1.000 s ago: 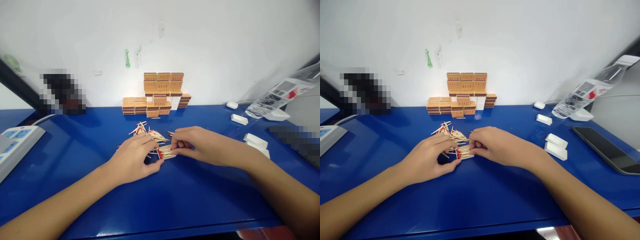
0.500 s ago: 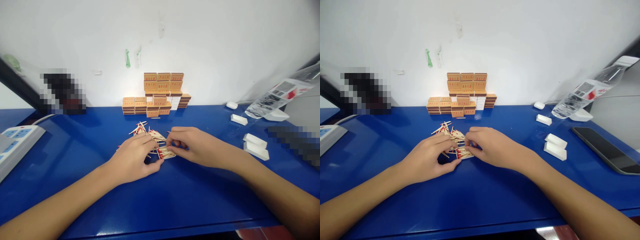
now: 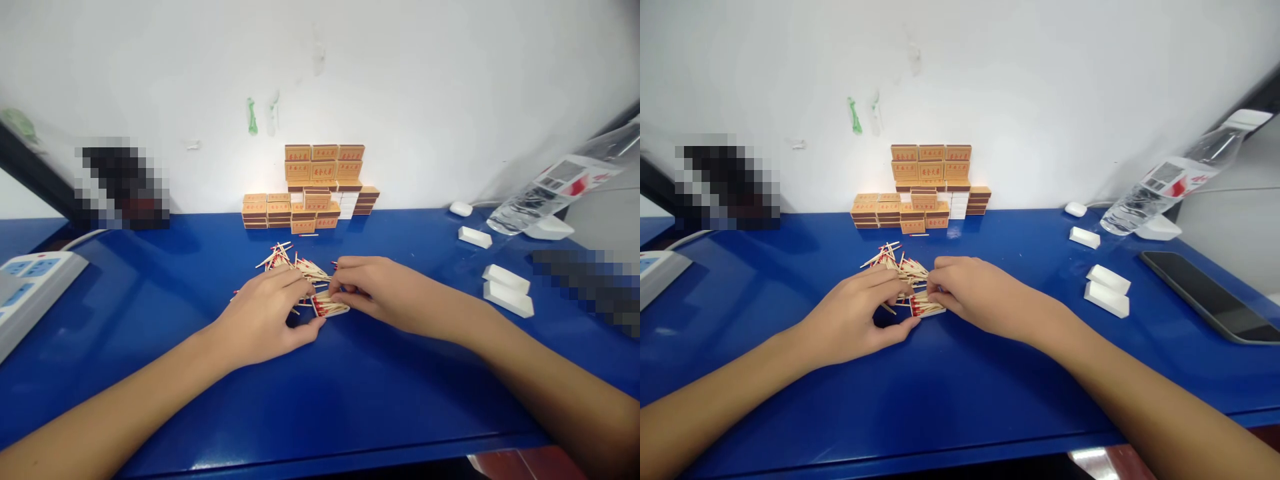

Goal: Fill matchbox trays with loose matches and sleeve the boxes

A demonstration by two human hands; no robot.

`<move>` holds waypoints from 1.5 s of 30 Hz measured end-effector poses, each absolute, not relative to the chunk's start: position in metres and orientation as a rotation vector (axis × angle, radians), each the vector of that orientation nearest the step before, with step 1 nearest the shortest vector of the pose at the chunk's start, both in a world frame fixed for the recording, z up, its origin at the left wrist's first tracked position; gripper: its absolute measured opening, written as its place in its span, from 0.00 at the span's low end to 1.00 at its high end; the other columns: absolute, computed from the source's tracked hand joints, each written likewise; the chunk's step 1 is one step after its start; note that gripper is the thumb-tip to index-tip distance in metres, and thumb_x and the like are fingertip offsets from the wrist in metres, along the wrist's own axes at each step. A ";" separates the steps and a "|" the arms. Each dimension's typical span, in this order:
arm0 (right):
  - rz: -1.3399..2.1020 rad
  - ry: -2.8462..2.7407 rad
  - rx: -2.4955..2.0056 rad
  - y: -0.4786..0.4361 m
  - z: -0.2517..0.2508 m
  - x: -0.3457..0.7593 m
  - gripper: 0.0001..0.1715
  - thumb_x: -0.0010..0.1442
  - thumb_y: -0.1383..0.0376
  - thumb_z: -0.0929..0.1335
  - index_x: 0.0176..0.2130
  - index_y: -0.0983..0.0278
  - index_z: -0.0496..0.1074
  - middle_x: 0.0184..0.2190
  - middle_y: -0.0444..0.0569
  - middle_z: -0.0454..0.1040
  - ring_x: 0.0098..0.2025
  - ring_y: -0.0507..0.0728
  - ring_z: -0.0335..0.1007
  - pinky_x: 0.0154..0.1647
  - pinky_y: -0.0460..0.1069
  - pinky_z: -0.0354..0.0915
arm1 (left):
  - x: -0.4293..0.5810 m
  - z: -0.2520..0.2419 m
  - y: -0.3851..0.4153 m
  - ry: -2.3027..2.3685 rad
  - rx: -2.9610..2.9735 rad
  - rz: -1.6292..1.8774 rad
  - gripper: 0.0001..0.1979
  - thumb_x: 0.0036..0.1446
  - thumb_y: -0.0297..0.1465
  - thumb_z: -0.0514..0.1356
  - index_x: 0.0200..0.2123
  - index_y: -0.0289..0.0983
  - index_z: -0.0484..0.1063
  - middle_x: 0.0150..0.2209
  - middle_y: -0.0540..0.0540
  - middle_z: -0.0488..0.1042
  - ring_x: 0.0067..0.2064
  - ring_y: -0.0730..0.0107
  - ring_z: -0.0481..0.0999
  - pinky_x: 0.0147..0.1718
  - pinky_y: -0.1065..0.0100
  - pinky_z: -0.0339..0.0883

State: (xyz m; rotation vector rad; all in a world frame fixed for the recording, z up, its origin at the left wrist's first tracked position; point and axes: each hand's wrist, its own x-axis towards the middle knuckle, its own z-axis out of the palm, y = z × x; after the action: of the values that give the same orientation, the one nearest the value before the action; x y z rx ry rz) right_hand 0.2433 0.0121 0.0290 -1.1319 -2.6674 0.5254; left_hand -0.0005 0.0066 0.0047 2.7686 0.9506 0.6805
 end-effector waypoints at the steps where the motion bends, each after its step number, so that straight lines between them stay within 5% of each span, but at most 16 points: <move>1: 0.522 -2.669 -1.127 0.012 0.029 0.243 0.11 0.73 0.67 0.65 0.41 0.63 0.78 0.38 0.47 0.72 0.36 0.54 0.69 0.38 0.49 0.60 | -0.001 0.005 0.007 0.951 2.769 0.677 0.07 0.61 0.34 0.66 0.41 0.37 0.75 0.38 0.46 0.77 0.39 0.61 0.76 0.41 0.60 0.72; 14: 0.548 -2.694 -1.151 0.009 0.035 0.242 0.08 0.72 0.66 0.64 0.38 0.63 0.71 0.38 0.48 0.73 0.35 0.54 0.67 0.37 0.50 0.60 | -0.001 0.005 0.006 0.967 2.762 0.650 0.08 0.62 0.34 0.65 0.40 0.37 0.75 0.38 0.46 0.77 0.40 0.60 0.76 0.41 0.59 0.72; 22: 0.535 -2.405 -1.315 0.008 0.043 0.240 0.04 0.62 0.68 0.68 0.33 0.61 0.71 0.30 0.43 0.74 0.31 0.53 0.66 0.33 0.49 0.59 | 0.000 0.006 0.007 0.989 2.764 0.667 0.09 0.61 0.35 0.66 0.42 0.36 0.77 0.40 0.44 0.78 0.41 0.59 0.77 0.42 0.59 0.72; 27: 0.747 -2.226 -1.523 0.005 0.036 0.231 0.07 0.59 0.65 0.68 0.28 0.61 0.71 0.25 0.41 0.73 0.26 0.52 0.66 0.27 0.48 0.58 | 0.000 0.005 0.007 1.039 2.750 0.702 0.09 0.62 0.37 0.65 0.38 0.37 0.76 0.38 0.45 0.78 0.40 0.59 0.77 0.40 0.59 0.71; 32: 0.773 -2.267 -1.490 0.007 0.035 0.230 0.19 0.68 0.59 0.65 0.27 0.62 0.71 0.23 0.41 0.70 0.25 0.52 0.62 0.26 0.49 0.54 | 0.000 0.004 0.007 1.038 2.746 0.686 0.09 0.62 0.37 0.65 0.38 0.37 0.76 0.37 0.45 0.78 0.39 0.60 0.76 0.40 0.58 0.72; 39: 0.472 -2.418 -1.293 0.018 0.032 0.244 0.06 0.67 0.65 0.68 0.41 0.62 0.77 0.36 0.46 0.77 0.34 0.54 0.69 0.36 0.49 0.61 | -0.001 0.005 0.007 1.025 2.753 0.669 0.08 0.62 0.36 0.66 0.40 0.37 0.76 0.40 0.44 0.79 0.42 0.58 0.77 0.41 0.58 0.73; 45: 0.450 -2.525 -1.268 0.020 0.030 0.251 0.06 0.70 0.65 0.68 0.38 0.62 0.74 0.37 0.47 0.76 0.36 0.54 0.69 0.38 0.50 0.62 | -0.001 0.004 0.008 1.018 2.758 0.659 0.09 0.62 0.37 0.66 0.40 0.37 0.76 0.40 0.44 0.78 0.42 0.58 0.77 0.41 0.58 0.73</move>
State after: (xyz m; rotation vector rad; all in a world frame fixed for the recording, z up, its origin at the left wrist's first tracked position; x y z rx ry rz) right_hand 0.2506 0.0195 0.0299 -1.2684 -2.5248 0.4501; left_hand -0.0010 0.0076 0.0042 2.7579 1.0184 0.6592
